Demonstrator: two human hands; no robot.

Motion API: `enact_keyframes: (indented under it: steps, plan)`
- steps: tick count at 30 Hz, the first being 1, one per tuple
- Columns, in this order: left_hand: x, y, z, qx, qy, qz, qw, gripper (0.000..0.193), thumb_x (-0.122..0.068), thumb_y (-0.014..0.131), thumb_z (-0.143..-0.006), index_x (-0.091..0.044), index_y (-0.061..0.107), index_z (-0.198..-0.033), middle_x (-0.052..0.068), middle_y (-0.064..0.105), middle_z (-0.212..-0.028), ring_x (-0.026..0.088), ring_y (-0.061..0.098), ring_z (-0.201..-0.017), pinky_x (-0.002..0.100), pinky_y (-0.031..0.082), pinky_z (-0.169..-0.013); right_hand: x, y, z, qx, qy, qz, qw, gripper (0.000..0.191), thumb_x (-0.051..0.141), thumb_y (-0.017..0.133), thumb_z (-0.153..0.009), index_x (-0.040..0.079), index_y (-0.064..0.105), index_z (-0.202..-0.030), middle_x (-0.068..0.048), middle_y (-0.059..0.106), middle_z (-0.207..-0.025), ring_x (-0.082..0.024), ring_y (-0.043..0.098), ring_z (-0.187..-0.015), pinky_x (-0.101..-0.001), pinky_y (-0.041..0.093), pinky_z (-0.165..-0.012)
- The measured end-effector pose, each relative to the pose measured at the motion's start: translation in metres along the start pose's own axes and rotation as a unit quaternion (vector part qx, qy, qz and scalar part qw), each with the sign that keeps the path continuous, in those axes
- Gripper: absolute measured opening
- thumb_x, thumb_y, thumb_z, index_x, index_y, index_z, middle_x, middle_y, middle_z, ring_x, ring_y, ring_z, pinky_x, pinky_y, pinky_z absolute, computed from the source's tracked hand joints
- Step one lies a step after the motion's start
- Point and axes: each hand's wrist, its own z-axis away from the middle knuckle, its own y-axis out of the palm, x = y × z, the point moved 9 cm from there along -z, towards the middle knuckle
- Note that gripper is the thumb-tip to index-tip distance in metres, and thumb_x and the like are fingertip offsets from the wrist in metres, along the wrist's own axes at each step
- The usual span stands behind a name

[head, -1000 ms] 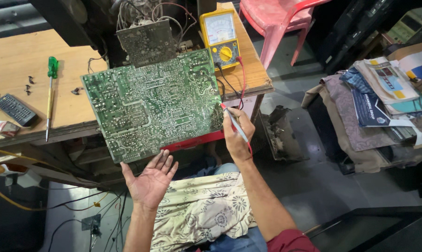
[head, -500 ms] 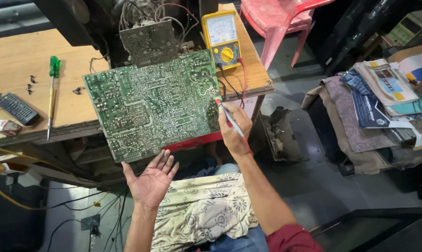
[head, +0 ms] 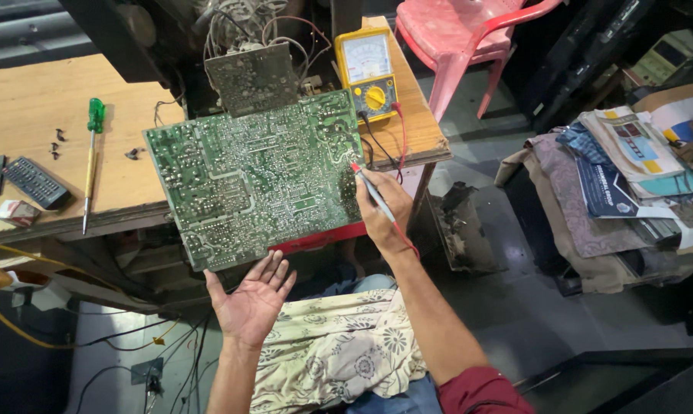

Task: The person holds a large green circuit board propped against the workbench and touches a multimeter probe to various points on the board, moving the probe between different components while steadying the board with the other hand. They continue probing different areas of the board throughout the episode.

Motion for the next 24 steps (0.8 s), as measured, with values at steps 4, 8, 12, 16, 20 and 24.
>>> enact_keyframes:
  steps: [4,8,12,16,20,24]
  plan:
    - [-0.0003,-0.0001,0.0003,-0.006,0.0,0.0,1.0,0.122,-0.09,0.049,-0.079,0.019,0.046,-0.136,0.026,0.053,-0.142,0.038,0.048,-0.133,0.058,0.028,-0.121,0.0008,-0.0002,-0.0006,0.001,0.001,-0.003,1.0,0.019,0.004,0.076,-0.092,-0.001,0.073,-0.109,-0.017,0.075,-0.103,-0.03,0.075,-0.094,-0.036,0.06,-0.084]
    - [0.0003,0.0001,0.0003,-0.006,0.001,0.0,1.0,0.123,-0.09,0.048,-0.08,0.019,0.045,-0.137,0.026,0.052,-0.143,0.037,0.047,-0.133,0.057,0.028,-0.122,0.0007,0.0005,0.0002,-0.006,-0.003,-0.002,1.0,0.019,0.004,0.077,-0.091,-0.001,0.073,-0.109,-0.017,0.075,-0.103,-0.031,0.075,-0.094,-0.0362,0.06,-0.084]
    - [0.0007,-0.0006,-0.0001,-0.006,0.0,0.0,1.0,0.123,-0.09,0.048,-0.08,0.019,0.045,-0.137,0.025,0.052,-0.143,0.037,0.047,-0.134,0.057,0.028,-0.122,-0.001,0.0011,0.0015,-0.014,-0.006,-0.002,1.0,0.019,0.004,0.078,-0.091,-0.001,0.074,-0.109,-0.017,0.075,-0.103,-0.03,0.075,-0.094,-0.036,0.06,-0.084]
    - [0.001,-0.0016,-0.0008,-0.001,-0.001,0.001,1.0,0.123,-0.09,0.048,-0.08,0.019,0.045,-0.137,0.026,0.052,-0.143,0.037,0.047,-0.134,0.057,0.028,-0.122,-0.005,0.0023,0.0038,-0.009,0.003,-0.002,1.0,0.02,0.005,0.078,-0.091,0.0,0.074,-0.11,-0.017,0.075,-0.103,-0.03,0.075,-0.094,-0.0356,0.06,-0.083]
    - [0.0015,-0.0037,-0.0021,0.0,-0.003,0.005,1.0,0.123,-0.09,0.048,-0.081,0.019,0.045,-0.137,0.026,0.052,-0.143,0.038,0.047,-0.134,0.057,0.027,-0.122,-0.0068,0.0034,0.0048,-0.006,-0.01,0.003,1.0,0.02,0.005,0.078,-0.091,0.0,0.073,-0.11,-0.017,0.075,-0.103,-0.031,0.075,-0.094,-0.0364,0.06,-0.084]
    - [0.0017,-0.0058,-0.0031,-0.002,-0.003,0.006,1.0,0.123,-0.09,0.048,-0.08,0.019,0.045,-0.137,0.026,0.052,-0.143,0.038,0.047,-0.134,0.057,0.027,-0.122,-0.0082,0.0041,0.0046,-0.013,-0.017,0.01,1.0,0.019,0.005,0.079,-0.091,-0.001,0.073,-0.109,-0.017,0.075,-0.102,-0.031,0.074,-0.094,-0.0374,0.06,-0.085]
